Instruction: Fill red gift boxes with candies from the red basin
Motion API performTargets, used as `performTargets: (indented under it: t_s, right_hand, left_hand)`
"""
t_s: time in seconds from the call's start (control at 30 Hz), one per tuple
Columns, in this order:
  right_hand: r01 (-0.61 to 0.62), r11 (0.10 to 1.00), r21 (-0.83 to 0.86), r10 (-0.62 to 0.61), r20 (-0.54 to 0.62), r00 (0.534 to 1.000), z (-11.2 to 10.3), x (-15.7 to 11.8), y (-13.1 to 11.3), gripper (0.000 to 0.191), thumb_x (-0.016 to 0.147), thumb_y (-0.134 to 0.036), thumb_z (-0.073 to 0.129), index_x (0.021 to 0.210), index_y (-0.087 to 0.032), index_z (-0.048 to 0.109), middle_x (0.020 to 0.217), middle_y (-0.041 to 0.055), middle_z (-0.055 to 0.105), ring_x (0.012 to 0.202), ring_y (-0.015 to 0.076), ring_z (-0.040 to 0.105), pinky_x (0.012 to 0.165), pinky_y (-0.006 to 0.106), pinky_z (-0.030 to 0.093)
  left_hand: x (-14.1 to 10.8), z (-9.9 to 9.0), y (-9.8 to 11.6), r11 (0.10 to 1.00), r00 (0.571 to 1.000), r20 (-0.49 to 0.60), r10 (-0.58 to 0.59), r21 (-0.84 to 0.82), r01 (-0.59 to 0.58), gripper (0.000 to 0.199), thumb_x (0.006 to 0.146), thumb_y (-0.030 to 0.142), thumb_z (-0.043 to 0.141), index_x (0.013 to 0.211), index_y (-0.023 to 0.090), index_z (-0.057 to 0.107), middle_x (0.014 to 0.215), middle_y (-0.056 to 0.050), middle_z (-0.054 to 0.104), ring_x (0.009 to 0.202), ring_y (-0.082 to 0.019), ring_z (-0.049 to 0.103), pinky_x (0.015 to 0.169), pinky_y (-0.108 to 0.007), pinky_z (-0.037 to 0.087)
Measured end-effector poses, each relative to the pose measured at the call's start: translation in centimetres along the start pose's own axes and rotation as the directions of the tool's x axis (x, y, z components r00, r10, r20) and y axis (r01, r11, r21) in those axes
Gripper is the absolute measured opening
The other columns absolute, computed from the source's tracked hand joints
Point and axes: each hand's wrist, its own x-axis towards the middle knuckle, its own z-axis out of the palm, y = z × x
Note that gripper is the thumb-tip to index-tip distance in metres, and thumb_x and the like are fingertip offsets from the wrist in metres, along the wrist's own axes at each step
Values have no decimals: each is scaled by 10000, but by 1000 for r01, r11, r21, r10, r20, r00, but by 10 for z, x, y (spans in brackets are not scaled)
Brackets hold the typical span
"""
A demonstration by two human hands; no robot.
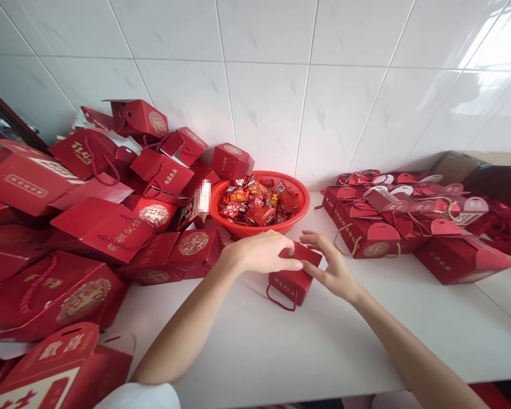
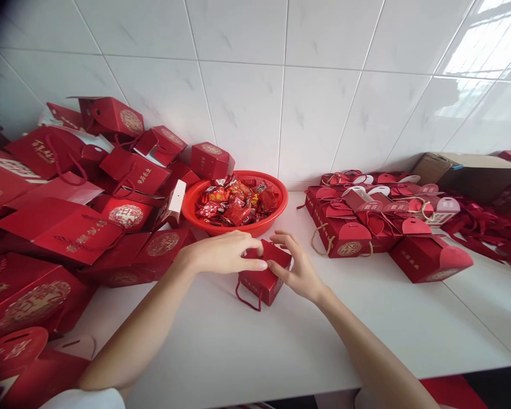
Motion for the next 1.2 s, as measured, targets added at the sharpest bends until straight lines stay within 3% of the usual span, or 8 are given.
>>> performTargets:
  t_s: [0.2, 0.3, 0.43, 0.63, 0.77, 0.9, 1.0, 1.2]
  right_hand:
    - [-45, 999, -25, 41, -132, 990, -7, 1, -5, 276, 1002, -423, 483, 1175, -237, 593, 1258, 127, 642, 1128, 246, 666, 952, 440, 571]
    - [-58, 982, -180, 30, -154, 988, -8, -9, -15, 360, 974, -477, 531, 1248, -247, 568, 1336, 143, 604, 1273, 290, 583, 1021, 499, 522]
    - [-79, 900, -429, 28, -124, 992, 10, -25, -23, 627, 863, -563, 656, 1378, -235, 515, 1504, 201, 450, 1463, 409, 348, 1093, 629, 420]
    - [-205, 828, -522, 86, -244, 966, 38, -34, -19, 603, 907, -452, 592, 1452, -235, 453, 1534, 211, 401, 1469, 447, 306, 1094, 693, 367]
    - [-243, 815, -526, 59, -343, 937, 34, -45, -16, 485, 921, -419, 573, 1371, -245, 528, 1495, 201, 431, 1452, 448, 318, 1074, 701, 375]
    - [-219, 829, -515, 17, -367, 930, 15, -64, -14, 403, 909, -417, 603, 1278, -256, 595, 1394, 183, 507, 1326, 395, 462, 1059, 644, 424]
    - [-216, 827, -519, -22, -413, 910, -12, -81, -15, 395, 905, -465, 621, 1240, -257, 617, 1335, 171, 538, 1253, 367, 512, 1034, 611, 456]
    - [-429, 675, -600, -97, -649, 755, -104, -107, 4, 425, 865, -548, 625, 1152, -235, 655, 1250, 179, 564, 1222, 395, 510, 1057, 643, 386]
  left_hand:
    - [7, 10, 7, 997, 1000, -24, -2, 77, 4, 467, 860, 576, 601, 1171, 226, 604, 1127, -101, 607, 1028, -308, 630, 781, -358, 479]
    - [12, 12, 4, 998, 999, -51, 20, 58, -17, 464, 897, 575, 546, 1212, 236, 580, 1188, -101, 573, 1019, -296, 642, 785, -363, 486]
    - [17, 12, 3, 996, 993, -91, 78, 47, -74, 347, 921, 449, 538, 1172, 216, 597, 1203, -101, 578, 1067, -281, 634, 825, -361, 485]
    - [20, 14, 16, 987, 983, -120, 137, 97, -125, 270, 911, 365, 542, 1073, 171, 633, 1165, -122, 648, 1070, -287, 643, 852, -365, 488]
    - [22, 25, 23, 974, 967, -125, 220, 75, -212, 483, 921, 374, 530, 1375, 211, 515, 1379, -122, 603, 1195, -306, 614, 907, -369, 485]
    - [21, 31, 28, 962, 956, -120, 269, -7, -271, 752, 933, 501, 540, 1584, 261, 249, 1584, -108, 433, 1385, -301, 488, 1044, -365, 431]
    - [15, 27, 30, 955, 952, -118, 284, -52, -291, 756, 946, 555, 526, 1591, 261, 262, 1604, -94, 412, 1427, -269, 447, 1129, -351, 366]
    - [10, 17, 24, 936, 929, -165, 332, -67, -346, 661, 950, 512, 553, 1536, 256, 386, 1558, -87, 476, 1319, -237, 560, 1100, -338, 411]
